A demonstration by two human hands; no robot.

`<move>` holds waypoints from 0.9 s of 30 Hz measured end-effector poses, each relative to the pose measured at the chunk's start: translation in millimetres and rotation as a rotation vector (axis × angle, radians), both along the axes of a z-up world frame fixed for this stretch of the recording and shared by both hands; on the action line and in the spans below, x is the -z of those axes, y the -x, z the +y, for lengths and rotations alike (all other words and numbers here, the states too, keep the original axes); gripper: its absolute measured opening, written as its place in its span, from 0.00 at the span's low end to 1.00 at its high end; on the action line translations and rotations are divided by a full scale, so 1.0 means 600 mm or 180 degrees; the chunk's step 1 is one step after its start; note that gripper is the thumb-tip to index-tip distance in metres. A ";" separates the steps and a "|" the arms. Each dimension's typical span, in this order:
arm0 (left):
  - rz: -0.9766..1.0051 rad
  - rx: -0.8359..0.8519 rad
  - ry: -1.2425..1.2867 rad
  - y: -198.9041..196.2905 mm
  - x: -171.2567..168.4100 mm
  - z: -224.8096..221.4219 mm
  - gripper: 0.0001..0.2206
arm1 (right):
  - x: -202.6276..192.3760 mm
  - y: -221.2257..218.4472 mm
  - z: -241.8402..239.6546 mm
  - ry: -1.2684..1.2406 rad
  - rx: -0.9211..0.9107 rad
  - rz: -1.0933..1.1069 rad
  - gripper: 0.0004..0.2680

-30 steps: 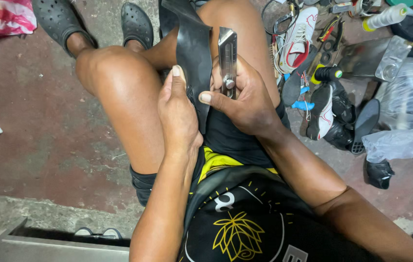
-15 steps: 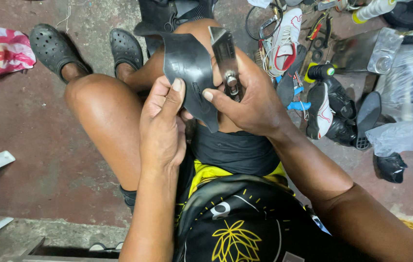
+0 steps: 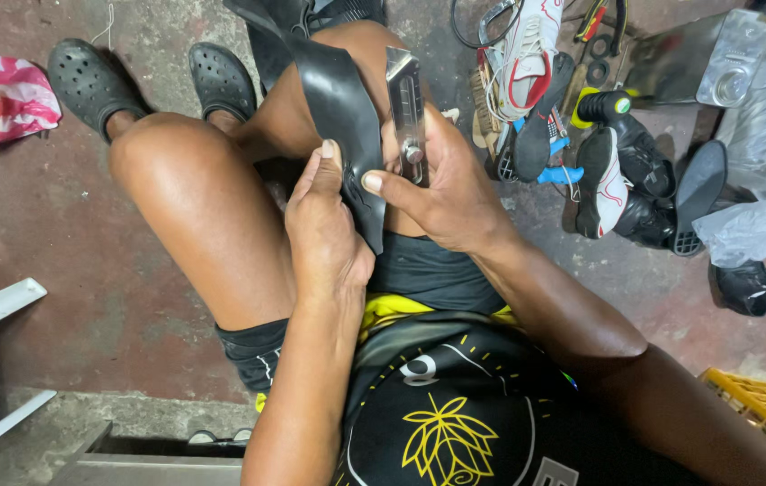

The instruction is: The person uses a utility knife to trim and cut the edges of a black rubber shoe sole while holding it by hand.

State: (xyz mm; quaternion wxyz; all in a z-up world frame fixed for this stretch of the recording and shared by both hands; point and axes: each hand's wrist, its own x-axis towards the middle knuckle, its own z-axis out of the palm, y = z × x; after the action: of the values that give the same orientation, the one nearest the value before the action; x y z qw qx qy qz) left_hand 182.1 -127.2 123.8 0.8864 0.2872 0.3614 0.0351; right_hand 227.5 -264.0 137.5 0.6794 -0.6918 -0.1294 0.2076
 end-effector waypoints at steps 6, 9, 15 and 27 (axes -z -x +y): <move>-0.0162 0.0310 0.0040 0.000 -0.022 0.013 0.13 | -0.003 -0.016 -0.016 -0.0121 -0.0084 0.0337 0.13; -0.0553 0.0681 0.0094 0.007 -0.043 0.033 0.12 | -0.012 -0.025 -0.023 -0.0217 -0.0053 0.0365 0.13; -0.0958 0.1315 -0.0405 0.023 -0.075 0.067 0.17 | -0.031 -0.030 -0.017 -0.0382 -0.0235 -0.0018 0.12; -0.1279 0.1094 0.0139 0.049 -0.038 0.080 0.22 | -0.029 -0.013 0.009 -0.0797 -0.0268 0.0072 0.10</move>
State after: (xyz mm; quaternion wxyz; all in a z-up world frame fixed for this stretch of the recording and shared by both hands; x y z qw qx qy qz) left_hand 152.8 -79.0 146.7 0.9393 0.3124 0.1248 -0.0674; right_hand 235.4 -258.3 155.0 0.7525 -0.5931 -0.1755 0.2261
